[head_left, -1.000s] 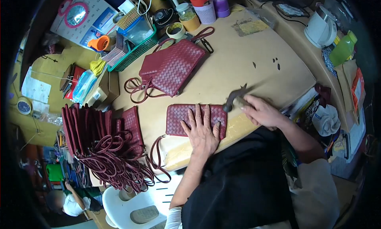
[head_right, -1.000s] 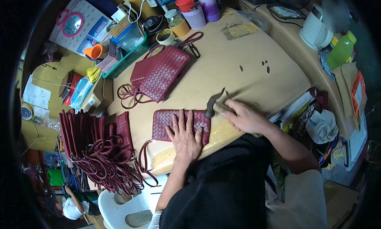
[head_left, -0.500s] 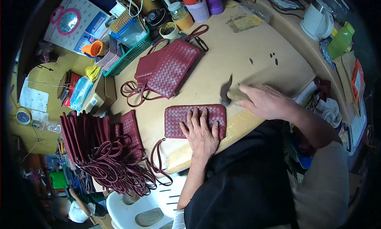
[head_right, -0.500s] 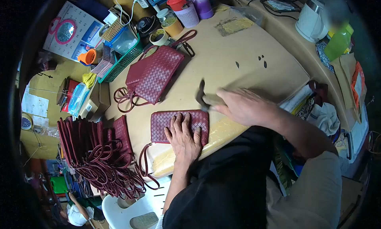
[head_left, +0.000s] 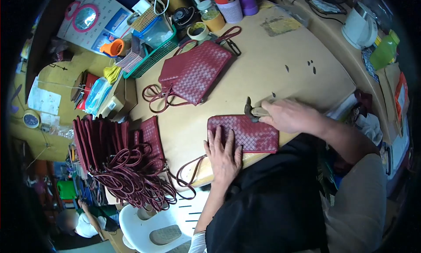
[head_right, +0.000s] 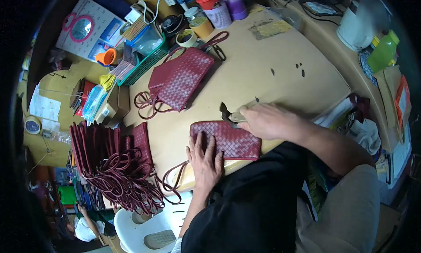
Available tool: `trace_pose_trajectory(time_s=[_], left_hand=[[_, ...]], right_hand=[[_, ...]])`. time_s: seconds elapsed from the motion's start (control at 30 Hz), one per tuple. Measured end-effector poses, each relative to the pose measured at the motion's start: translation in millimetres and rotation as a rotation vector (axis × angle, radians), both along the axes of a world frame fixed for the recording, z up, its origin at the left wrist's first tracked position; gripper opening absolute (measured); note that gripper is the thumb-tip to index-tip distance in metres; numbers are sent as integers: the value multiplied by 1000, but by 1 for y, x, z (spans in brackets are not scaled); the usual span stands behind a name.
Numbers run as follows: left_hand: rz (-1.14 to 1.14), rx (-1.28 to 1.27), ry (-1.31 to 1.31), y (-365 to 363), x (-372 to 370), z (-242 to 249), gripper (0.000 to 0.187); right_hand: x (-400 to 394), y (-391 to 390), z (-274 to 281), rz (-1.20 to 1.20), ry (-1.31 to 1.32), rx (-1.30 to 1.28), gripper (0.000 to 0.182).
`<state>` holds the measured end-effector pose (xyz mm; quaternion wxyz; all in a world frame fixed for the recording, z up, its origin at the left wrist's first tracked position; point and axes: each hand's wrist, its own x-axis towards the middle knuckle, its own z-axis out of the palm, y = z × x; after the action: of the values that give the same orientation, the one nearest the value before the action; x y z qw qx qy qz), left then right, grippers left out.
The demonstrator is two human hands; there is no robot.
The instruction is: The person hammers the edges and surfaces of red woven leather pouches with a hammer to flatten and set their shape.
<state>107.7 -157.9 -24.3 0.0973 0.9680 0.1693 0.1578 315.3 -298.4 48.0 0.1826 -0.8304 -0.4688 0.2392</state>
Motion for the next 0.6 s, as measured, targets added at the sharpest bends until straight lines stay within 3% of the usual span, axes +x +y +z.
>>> trace_pose_trajectory(time_s=[0.2,0.33,0.47,0.53,0.6], left_hand=[[-94,-168,16,7,-2,2,68],[-90,-147,12,8,-1,1,74],[-76,-155,18,7,0,0,73],[-70,-161,13,7,2,2,73],[-74,-176,21,7,-1,1,73]], right_hand=[[-4,66,54,148,43,130,41],[-12,107,24,217,57,410,42],[2,130,-26,311,-5,143,43],[9,135,23,412,-190,-23,43],[6,135,23,361,-113,3,44]])
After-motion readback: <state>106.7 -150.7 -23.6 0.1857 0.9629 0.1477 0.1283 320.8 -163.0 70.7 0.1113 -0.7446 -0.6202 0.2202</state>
